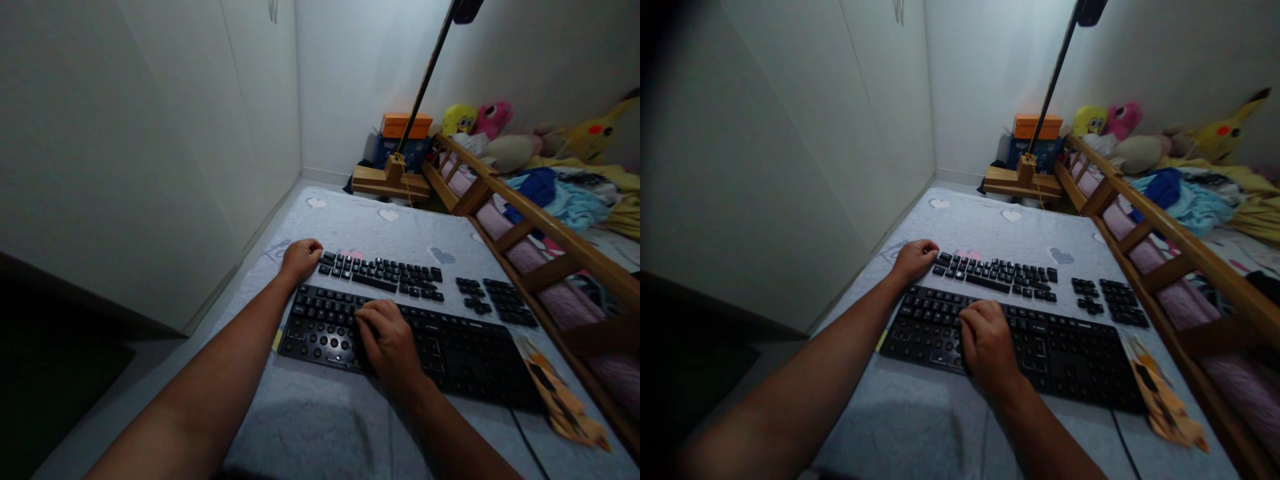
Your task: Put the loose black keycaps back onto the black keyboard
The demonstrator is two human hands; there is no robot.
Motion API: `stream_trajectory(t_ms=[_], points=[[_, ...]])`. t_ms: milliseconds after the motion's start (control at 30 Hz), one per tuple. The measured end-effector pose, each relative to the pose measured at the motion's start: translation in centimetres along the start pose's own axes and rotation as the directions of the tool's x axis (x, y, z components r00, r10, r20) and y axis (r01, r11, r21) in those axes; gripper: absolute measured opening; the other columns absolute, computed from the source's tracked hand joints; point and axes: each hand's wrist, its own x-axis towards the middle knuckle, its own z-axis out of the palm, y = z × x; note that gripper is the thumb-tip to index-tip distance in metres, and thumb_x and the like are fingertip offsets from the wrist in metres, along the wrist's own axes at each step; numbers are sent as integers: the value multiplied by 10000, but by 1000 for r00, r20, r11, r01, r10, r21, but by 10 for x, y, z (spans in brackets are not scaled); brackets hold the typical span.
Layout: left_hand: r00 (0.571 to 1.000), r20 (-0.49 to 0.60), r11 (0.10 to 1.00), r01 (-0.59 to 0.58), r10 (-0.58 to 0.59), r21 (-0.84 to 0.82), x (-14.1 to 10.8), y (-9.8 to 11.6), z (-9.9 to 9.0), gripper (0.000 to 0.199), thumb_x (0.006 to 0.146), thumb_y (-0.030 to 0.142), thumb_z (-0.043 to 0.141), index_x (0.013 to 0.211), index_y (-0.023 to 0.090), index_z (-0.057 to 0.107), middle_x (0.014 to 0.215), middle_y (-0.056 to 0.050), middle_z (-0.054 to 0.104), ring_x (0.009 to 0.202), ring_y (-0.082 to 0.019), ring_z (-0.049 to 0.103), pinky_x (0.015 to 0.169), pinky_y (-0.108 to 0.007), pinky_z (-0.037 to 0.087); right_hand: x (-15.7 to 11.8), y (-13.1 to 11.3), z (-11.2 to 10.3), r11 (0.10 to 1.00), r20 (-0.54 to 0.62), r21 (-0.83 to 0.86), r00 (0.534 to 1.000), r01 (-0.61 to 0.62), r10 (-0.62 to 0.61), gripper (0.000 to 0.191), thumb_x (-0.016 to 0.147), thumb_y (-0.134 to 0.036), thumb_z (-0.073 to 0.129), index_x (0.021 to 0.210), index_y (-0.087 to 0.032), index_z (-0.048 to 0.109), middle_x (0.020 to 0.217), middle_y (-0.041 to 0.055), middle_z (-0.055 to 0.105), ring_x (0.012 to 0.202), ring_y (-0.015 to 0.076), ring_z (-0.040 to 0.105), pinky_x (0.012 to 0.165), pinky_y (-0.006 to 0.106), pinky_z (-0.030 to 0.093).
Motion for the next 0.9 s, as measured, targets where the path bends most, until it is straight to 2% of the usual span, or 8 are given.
stream_trajectory(t_ms=[100, 167, 333, 467, 600, 733, 900], points=[[1000, 4, 1000, 8, -8, 6, 0, 1, 0, 194, 804, 241, 558, 856, 191, 738, 847, -41, 743, 804, -177, 646, 739, -273, 461, 5, 9, -11, 997, -76, -32, 994, -75, 73, 160, 909, -122, 533, 931, -191, 676, 914, 62, 654, 899, 209, 567, 814, 353, 469], [1000, 3, 1000, 6, -6, 8, 0, 1, 0, 196, 805, 245, 558, 858, 191, 738, 847, -43, 743, 800, -178, 646, 733, -274, 460, 13, 20, -20, 990, -81, -78, 991, -117, 110, 157, 890, -133, 550, 931, -196, 688, 944, 67, 664, 922, 220, 578, 834, 367, 468], [1000, 2, 1000, -4, 4, -2, 1, 0, 1, 201, 801, 248, 552, 847, 190, 738, 839, -45, 740, 789, -180, 647, 724, -277, 456, 50, 59, -39, 950, 67, -256, 977, -177, 200, 117, 840, -163, 627, 891, -198, 727, 938, 74, 677, 938, 236, 596, 875, 375, 457], [1000, 3, 1000, 5, -5, -14, 0, 0, 0, 198, 795, 252, 552, 839, 192, 735, 833, -43, 739, 779, -181, 649, 701, -274, 452, 92, 90, -42, 862, 169, -432, 915, -265, 366, 151, 842, -168, 621, 901, -206, 754, 983, 88, 696, 989, 236, 609, 919, 357, 440], [1000, 9, 1000, 5, -5, -15, 1, -1, 1, 197, 798, 250, 548, 837, 194, 732, 833, -43, 739, 782, -180, 651, 704, -274, 452, 122, 113, -33, 835, 225, -458, 869, -305, 441, 150, 822, -164, 642, 887, -198, 773, 956, 83, 740, 924, 209, 656, 837, 296, 462], [1000, 11, 1000, 18, -18, -15, 1, -1, 1, 198, 802, 251, 551, 853, 191, 733, 844, -44, 742, 790, -178, 655, 708, -272, 455, 136, 126, -24, 807, 282, -475, 808, -351, 517, 119, 797, -210, 698, 881, -216, 782, 904, 53, 766, 848, 184, 681, 749, 258, 470], [1000, 4, 1000, 15, -15, -6, 1, -1, 2, 197, 810, 263, 552, 849, 199, 734, 839, -40, 744, 788, -177, 656, 703, -269, 454, 142, 132, -20, 775, 341, -511, 739, -373, 581, 87, 752, -243, 757, 831, -235, 791, 870, 43, 771, 835, 188, 684, 736, 263, 467]])
